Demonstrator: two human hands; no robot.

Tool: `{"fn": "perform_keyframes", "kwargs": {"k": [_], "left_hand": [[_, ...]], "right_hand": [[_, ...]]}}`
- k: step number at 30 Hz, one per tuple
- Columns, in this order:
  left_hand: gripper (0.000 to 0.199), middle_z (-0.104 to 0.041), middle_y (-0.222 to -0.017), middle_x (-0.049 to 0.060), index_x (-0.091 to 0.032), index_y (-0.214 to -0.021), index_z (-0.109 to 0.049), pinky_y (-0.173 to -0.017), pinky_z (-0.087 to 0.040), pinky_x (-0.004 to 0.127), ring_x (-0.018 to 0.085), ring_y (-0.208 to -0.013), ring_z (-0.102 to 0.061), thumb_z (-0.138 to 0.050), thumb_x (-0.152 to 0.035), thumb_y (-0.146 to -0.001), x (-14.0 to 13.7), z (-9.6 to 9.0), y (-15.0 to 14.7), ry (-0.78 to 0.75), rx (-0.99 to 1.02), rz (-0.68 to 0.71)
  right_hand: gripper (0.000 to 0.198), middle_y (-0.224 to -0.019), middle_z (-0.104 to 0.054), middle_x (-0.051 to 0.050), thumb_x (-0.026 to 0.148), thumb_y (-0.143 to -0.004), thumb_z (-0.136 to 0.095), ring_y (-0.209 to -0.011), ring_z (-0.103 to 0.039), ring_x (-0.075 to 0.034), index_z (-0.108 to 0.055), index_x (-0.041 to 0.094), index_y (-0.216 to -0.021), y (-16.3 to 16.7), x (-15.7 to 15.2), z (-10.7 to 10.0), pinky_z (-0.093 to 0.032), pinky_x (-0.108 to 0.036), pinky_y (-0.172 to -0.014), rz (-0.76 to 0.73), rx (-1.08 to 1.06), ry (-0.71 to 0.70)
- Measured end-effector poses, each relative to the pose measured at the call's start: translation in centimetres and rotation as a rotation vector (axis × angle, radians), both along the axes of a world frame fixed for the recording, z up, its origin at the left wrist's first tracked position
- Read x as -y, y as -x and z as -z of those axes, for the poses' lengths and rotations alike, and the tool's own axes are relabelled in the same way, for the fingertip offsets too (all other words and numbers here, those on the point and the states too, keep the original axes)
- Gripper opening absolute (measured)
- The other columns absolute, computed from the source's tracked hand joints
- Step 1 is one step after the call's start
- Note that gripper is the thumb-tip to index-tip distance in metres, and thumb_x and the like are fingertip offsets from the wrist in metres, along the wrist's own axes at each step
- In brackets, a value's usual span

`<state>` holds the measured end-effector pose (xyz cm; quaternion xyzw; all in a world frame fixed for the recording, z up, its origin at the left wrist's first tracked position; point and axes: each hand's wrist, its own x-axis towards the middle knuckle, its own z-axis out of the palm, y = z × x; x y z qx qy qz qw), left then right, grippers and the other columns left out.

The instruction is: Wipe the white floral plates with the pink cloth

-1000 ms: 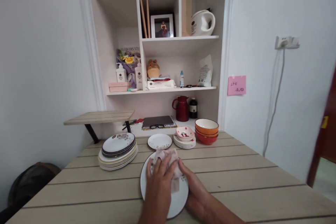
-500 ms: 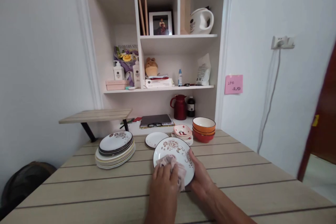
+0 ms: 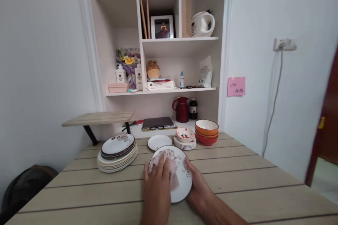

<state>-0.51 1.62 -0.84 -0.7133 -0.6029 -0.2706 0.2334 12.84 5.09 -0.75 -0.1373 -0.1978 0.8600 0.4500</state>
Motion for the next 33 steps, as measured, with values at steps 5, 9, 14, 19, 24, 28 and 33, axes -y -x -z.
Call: {"fn": "perform_keyframes", "kwargs": {"k": [5,9,14,19,24,28,33], "left_hand": [[0.054,-0.044,-0.143,0.001,-0.026,-0.134,-0.046,-0.102,-0.042,0.044,0.021,-0.126,-0.048,-0.04,-0.005,-0.084,0.3,0.5,-0.8,-0.028,-0.072,0.085],[0.058,-0.037,-0.147,-0.001,-0.026,-0.137,-0.042,-0.104,-0.041,0.043,0.019,-0.128,-0.045,-0.04,-0.005,-0.083,0.7,0.6,-1.9,-0.002,-0.113,0.224],[0.067,-0.029,-0.151,-0.004,-0.028,-0.143,-0.028,-0.111,-0.033,0.046,0.016,-0.132,-0.04,-0.039,-0.005,-0.081,0.4,0.4,-1.8,0.086,-0.091,0.316],[0.072,-0.026,-0.152,-0.001,-0.03,-0.146,-0.019,-0.111,-0.031,0.048,0.017,-0.138,-0.03,-0.037,-0.004,-0.082,-0.2,0.8,-0.5,0.051,-0.069,0.209],[0.067,-0.032,-0.151,0.004,-0.027,-0.146,-0.021,-0.106,-0.039,0.045,0.019,-0.138,-0.031,-0.038,-0.007,-0.085,-0.6,1.8,-0.2,0.027,-0.06,0.077],[0.064,-0.029,-0.151,0.004,-0.024,-0.145,-0.024,-0.105,-0.04,0.044,0.02,-0.137,-0.033,-0.043,-0.012,-0.085,-0.6,2.2,-0.9,0.067,-0.075,0.099],[0.061,-0.025,-0.153,0.003,-0.025,-0.145,-0.025,-0.105,-0.04,0.043,0.022,-0.135,-0.035,-0.046,-0.022,-0.088,0.2,1.4,-1.7,0.081,-0.104,0.209]], "right_hand": [[0.055,-0.108,-0.07,-0.016,0.054,-0.082,-0.054,-0.108,-0.061,-0.028,-0.063,0.01,-0.115,-1.5,-1.1,-0.3,-0.039,-0.044,-0.1,0.13,-0.014,-0.005],[0.059,-0.111,-0.069,-0.018,0.056,-0.082,-0.053,-0.109,-0.061,-0.028,-0.062,0.008,-0.115,-1.9,-0.9,-0.7,-0.04,-0.041,-0.099,0.073,-0.011,-0.007],[0.062,-0.107,-0.07,-0.018,0.057,-0.08,-0.057,-0.104,-0.063,-0.028,-0.061,0.007,-0.117,-0.6,0.7,-0.8,-0.042,-0.039,-0.096,-0.048,0.038,0.011],[0.06,-0.109,-0.07,-0.016,0.054,-0.083,-0.053,-0.104,-0.063,-0.027,-0.057,0.01,-0.124,0.7,1.4,-0.4,-0.04,-0.042,-0.098,-0.121,0.009,-0.007],[0.056,-0.112,-0.069,-0.016,0.052,-0.084,-0.052,-0.107,-0.062,-0.027,-0.06,0.009,-0.12,-0.2,0.1,-0.3,-0.04,-0.041,-0.099,-0.042,-0.018,0.0],[0.058,-0.114,-0.068,-0.017,0.053,-0.083,-0.053,-0.11,-0.06,-0.028,-0.06,0.009,-0.119,-1.4,-0.7,-0.5,-0.038,-0.042,-0.1,0.028,-0.016,0.015],[0.064,-0.115,-0.066,-0.02,0.057,-0.082,-0.053,-0.11,-0.06,-0.028,-0.06,0.006,-0.119,-1.5,-0.5,-0.5,-0.039,-0.04,-0.1,-0.029,-0.037,0.033]]}}
